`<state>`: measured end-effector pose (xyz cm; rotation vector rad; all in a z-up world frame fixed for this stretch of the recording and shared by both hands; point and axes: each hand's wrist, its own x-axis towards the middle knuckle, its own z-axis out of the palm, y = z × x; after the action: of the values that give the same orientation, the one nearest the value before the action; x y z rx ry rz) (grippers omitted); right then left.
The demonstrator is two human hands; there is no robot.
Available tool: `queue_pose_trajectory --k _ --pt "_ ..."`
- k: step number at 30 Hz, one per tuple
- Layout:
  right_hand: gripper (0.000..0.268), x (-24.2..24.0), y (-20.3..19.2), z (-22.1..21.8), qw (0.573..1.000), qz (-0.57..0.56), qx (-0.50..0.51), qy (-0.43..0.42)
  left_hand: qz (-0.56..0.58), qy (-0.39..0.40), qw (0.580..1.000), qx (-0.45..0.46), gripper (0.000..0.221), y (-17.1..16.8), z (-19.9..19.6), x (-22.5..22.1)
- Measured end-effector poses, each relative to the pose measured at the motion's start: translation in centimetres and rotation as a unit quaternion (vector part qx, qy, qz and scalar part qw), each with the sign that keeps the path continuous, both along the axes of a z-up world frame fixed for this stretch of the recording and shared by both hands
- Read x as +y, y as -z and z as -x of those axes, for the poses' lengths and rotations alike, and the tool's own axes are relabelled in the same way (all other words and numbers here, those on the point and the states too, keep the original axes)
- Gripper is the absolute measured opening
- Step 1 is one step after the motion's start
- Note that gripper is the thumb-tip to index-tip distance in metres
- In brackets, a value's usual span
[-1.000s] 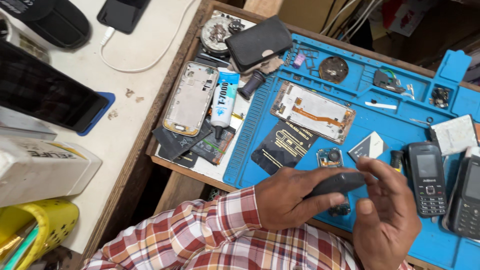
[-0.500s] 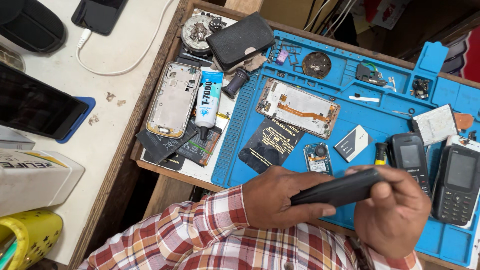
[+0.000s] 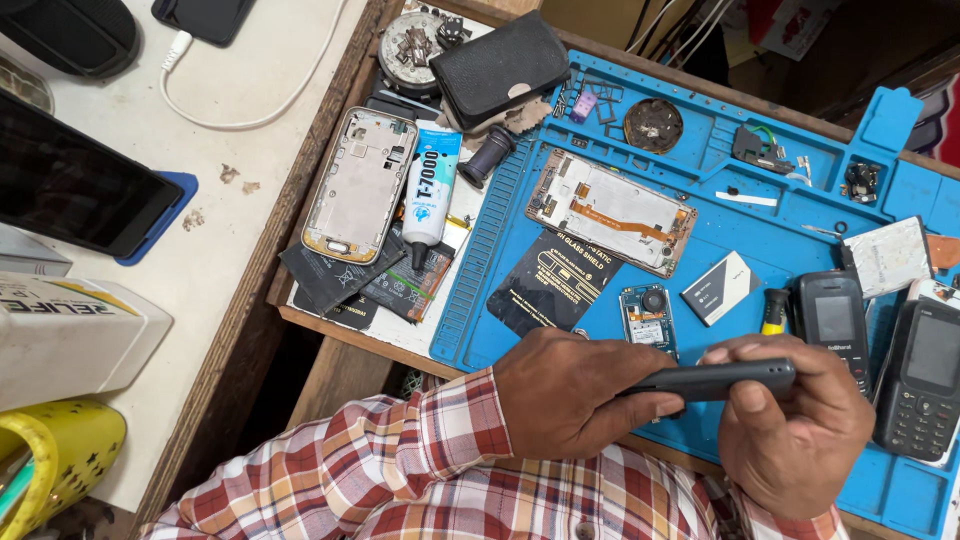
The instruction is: The person assembles a mobile phone by inserting the battery, aligning and snapping the back cover, and handling the device to check fit. They also pick up and set down other phone parts and tools on the workbench.
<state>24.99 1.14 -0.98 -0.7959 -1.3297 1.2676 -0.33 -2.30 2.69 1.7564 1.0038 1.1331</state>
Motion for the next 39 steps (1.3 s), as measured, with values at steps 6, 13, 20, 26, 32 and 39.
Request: queue_pose_trajectory --k 6,13,20,26,32,39 --pt "0.029 0.1 0.0 -0.6 1.000 0.006 -0.015 0.007 0.001 0.018 0.998 -0.066 0.032 0.4 -0.1 0.2" --pt "0.057 0.6 -0.8 2.0 0.998 0.048 0.007 -0.028 0.365 0.080 0.851 -0.369 0.047 1.0 -0.2 1.4" --pt "0.054 0.3 -3.1 3.3 0.989 0.056 -0.136 0.016 0.408 0.105 0.838 -0.346 0.054 1.5 -0.7 1.9" --pt "0.040 0.3 -3.6 3.4 0.985 0.071 -0.155 0.042 0.380 0.097 0.863 -0.318 0.061 0.8 -1.3 1.9" --pt "0.030 0.2 -3.6 3.3 0.986 0.047 -0.154 0.039 0.350 0.078 0.892 -0.276 0.063 0.1 -1.8 2.0" --pt "0.032 0.2 -3.4 2.7 0.981 -0.012 -0.193 0.026 0.290 0.058 0.923 -0.245 0.058 0.6 -2.2 1.6"
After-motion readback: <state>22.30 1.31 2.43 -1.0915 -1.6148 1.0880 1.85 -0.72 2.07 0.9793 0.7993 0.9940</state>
